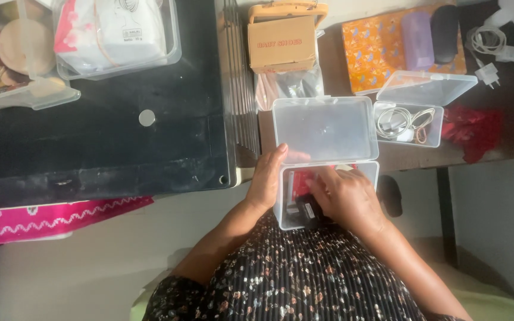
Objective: Organizing small personal items and accessories into clear plastic containers on a dresser.
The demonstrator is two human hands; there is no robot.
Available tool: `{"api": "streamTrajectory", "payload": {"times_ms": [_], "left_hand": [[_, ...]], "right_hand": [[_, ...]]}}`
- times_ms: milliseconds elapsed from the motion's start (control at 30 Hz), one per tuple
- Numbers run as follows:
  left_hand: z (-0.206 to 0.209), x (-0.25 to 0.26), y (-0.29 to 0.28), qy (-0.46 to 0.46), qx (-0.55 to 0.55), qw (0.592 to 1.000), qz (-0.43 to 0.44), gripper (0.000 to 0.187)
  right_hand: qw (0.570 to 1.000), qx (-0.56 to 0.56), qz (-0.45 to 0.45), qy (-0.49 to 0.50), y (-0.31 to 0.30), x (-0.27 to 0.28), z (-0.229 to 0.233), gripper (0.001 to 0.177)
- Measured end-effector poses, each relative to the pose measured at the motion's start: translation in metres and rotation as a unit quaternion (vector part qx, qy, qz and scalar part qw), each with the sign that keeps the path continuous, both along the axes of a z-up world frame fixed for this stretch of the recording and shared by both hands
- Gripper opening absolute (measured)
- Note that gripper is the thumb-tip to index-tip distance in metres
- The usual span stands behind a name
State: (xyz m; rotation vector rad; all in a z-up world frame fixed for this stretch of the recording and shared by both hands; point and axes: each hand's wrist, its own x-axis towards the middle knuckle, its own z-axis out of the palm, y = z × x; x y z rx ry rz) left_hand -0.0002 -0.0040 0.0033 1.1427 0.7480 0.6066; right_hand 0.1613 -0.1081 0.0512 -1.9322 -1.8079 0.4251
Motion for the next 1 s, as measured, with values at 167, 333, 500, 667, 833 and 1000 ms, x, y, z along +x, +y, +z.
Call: {"api": "streamTrajectory", "payload": {"times_ms": [167,333,500,667,833,1000], "left_hand": [[-0.013,-0.004,0.001,-0.043,-0.048,0.998,-0.002,0.064],[-0.015,-0.006,-0.001,-0.049,-0.074,0.996,-0.006,0.066],[-0.024,-0.007,-0.003,-0.063,-0.034,0.997,0.002,0.068],[-0.022,-0.007,-0.002,-0.029,0.01,0.999,-0.012,0.071],[-0.024,-0.006,-0.002,-0.042,-0.047,0.998,-0.007,0.068],[-0.023,-0.005,-0.002,-0.05,-0.108,0.993,0.019,0.061]], "right_hand": [[0.997,0.046,0.023,0.064,-0.012,0.006,0.018,0.015],[0.993,0.037,0.042,0.108,-0.019,0.007,0.035,0.022],[0.978,0.066,0.076,0.181,-0.033,0.014,0.016,0.016],[0.966,0.22,0.08,0.11,-0.044,0.019,0.003,0.019],[0.909,0.409,0.073,0.001,-0.05,0.023,0.0,0.021],[0.889,0.457,-0.003,0.044,-0.054,0.019,-0.018,0.025]]}}
